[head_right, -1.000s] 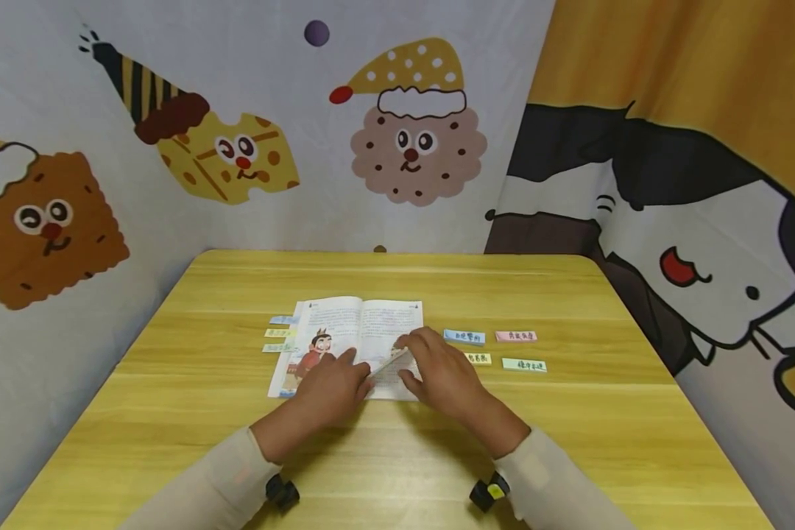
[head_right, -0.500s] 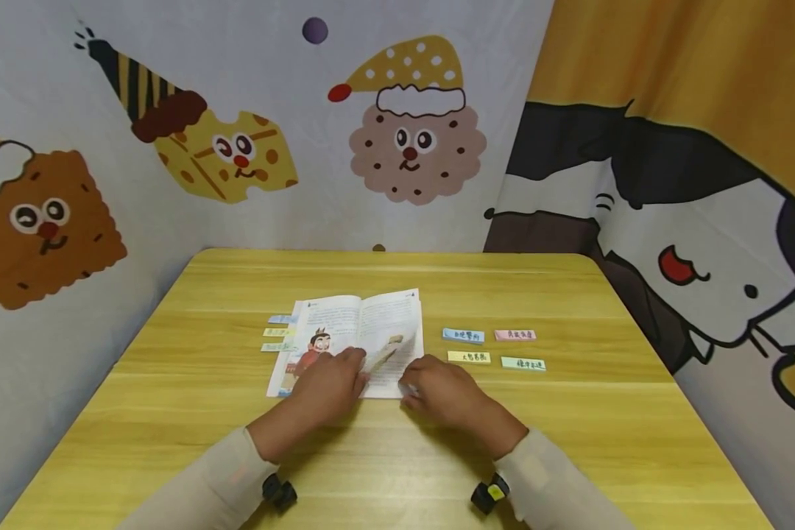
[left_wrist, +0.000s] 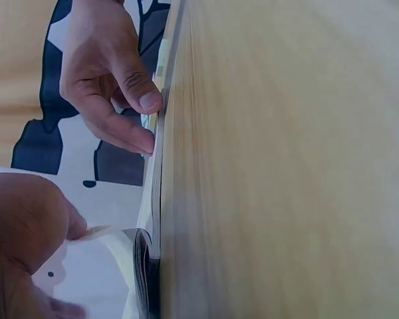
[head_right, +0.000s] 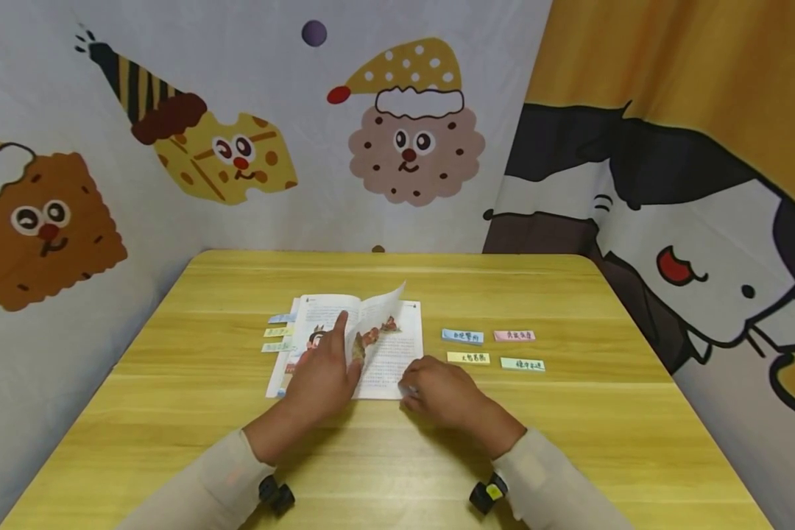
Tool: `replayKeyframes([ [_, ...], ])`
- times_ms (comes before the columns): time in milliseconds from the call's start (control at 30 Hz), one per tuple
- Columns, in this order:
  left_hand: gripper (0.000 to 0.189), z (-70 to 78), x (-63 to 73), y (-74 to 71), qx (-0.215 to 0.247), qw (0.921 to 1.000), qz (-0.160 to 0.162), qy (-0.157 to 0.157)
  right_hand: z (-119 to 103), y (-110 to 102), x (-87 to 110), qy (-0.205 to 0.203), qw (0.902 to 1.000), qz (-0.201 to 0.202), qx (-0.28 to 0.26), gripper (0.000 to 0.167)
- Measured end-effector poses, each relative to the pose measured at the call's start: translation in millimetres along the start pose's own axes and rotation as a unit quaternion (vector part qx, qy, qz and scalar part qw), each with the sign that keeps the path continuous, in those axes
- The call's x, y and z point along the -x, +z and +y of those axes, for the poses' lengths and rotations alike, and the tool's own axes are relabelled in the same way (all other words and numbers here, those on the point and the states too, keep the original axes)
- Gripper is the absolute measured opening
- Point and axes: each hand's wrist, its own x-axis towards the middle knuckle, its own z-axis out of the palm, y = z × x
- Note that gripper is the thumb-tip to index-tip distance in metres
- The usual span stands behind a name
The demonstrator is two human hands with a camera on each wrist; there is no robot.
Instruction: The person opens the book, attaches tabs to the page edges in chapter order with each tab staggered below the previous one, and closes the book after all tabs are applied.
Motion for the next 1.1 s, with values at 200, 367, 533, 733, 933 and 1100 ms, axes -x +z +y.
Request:
replayKeyframes([
  [200, 0.091, -3.5, -0.2, 1.1, -0.054, 0.9964, 0.058, 0.029, -1.7, -1.3, -0.5, 0.004, 1.0, -0.002, -0.003, 0.02],
  [367, 0.092, -2.9, -0.3, -1.4, -0.087, 0.9943, 0.059, 0.021, -1.9, -1.0, -0.7, 0.008, 1.0, -0.002, -0.005, 0.019],
  [533, 0.091, -3.1, 0.7, -3.5, -0.112, 0.993, 0.036, -0.002, -2.0, -0.8, 0.4, 0.008, 1.0, 0.001, -0.005, 0.019],
  [733, 0.086, -4.7, 2.3, -3.9, -0.148, 0.989, 0.004, -0.006, -1.4, -0.5, 1.1, 0.007, 1.0, 0.004, -0.004, 0.018],
  [933, 0.075, -4.2, 2.8, -4.2, -0.147, 0.9889, -0.021, -0.001, -1.3, -0.4, 1.4, 0.013, 0.9999, 0.0, -0.008, 0.018],
  [1100, 0.065, -5.1, 4.9, -3.1, -0.14, 0.9876, -0.058, 0.041, -0.3, 0.6, 1.0, 0.007, 0.9999, 0.006, -0.007, 0.018],
])
